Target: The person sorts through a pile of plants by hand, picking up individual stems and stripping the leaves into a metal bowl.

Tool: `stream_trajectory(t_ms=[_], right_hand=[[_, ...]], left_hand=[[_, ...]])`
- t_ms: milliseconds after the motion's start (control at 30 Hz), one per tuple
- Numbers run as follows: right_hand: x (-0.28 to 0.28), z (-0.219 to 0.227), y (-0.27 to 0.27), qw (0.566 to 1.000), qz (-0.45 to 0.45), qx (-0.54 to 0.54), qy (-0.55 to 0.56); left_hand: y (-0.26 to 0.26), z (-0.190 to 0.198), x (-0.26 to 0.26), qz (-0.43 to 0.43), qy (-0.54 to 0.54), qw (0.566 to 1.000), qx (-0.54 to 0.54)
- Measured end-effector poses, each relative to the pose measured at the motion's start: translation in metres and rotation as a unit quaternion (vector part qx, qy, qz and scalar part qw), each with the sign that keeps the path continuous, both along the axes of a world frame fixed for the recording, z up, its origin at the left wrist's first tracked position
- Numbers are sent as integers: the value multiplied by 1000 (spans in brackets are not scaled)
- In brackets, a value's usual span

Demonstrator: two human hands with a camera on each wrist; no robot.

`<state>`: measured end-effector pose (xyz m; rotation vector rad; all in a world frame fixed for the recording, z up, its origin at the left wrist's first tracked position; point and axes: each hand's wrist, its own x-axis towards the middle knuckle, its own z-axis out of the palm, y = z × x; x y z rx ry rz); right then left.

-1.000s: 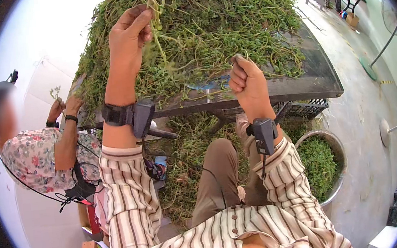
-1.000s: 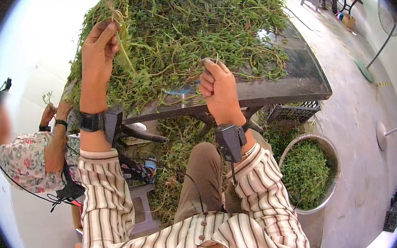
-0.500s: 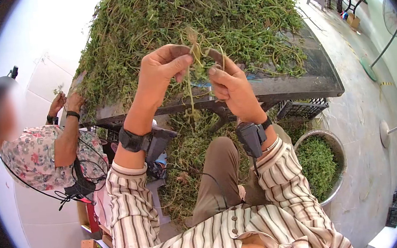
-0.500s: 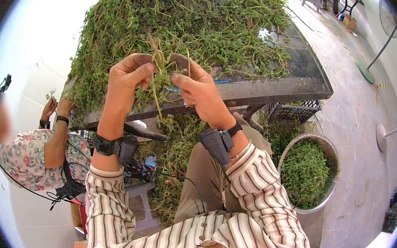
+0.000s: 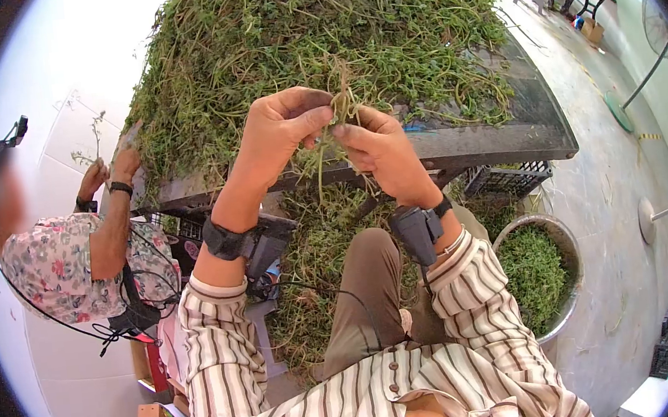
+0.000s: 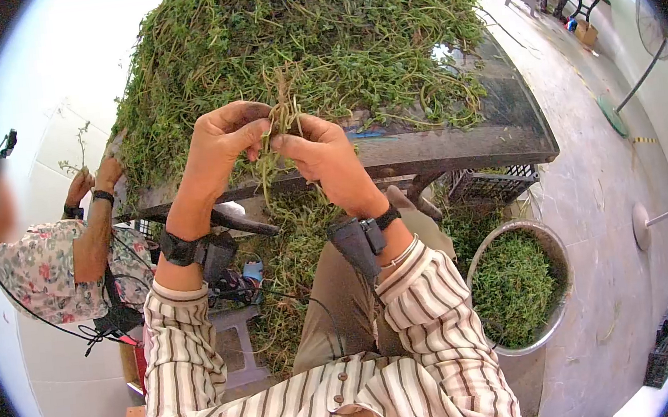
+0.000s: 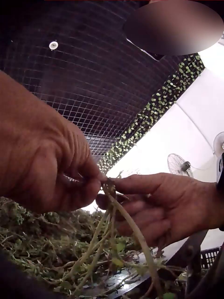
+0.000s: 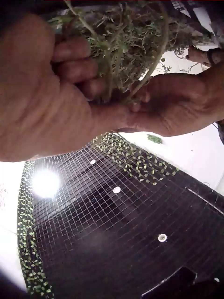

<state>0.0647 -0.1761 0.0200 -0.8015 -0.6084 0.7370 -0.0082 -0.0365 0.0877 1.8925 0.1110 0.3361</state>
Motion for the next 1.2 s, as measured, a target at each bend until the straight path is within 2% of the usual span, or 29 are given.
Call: stream_trajectory(t_ms=[100,333,400,533,600,700,833,900,1033,1100,1200], right_hand=[[-5,6,1,998,-17,-38,-39],[-1,0,0,998,-37,-43,-13],[-4,2,2,990,-108,-52,-71],[-2,-3,6,980,-143,-65,-121],[1,-5,6,976,-151,-73,-141],[1,-9,9,974,-164,-63,-145],[2,-11,10,973,-167,-59,-145],[0,-9,9,974,-166,-58,-140],[-1,-6,6,974,-170,-57,-141],[-1,-5,7,973,-172,-59,-141],[-4,2,2,983,-143,-73,-90]], left_hand=[[-2,-3,1,-22,-9,999,-24],[-2,-9,3,-23,-39,999,-27],[-1,-10,1,10,-15,999,-27],[-3,-5,-2,17,19,998,-62],[-7,-3,-3,11,19,1000,16],[-5,-8,-4,-3,-2,997,73],[-4,-6,-8,19,5,997,73],[-5,-2,-11,56,33,988,140],[-5,-3,-8,72,53,984,152],[-3,-11,-4,82,-39,979,183],[-3,-13,2,66,-97,977,178]])
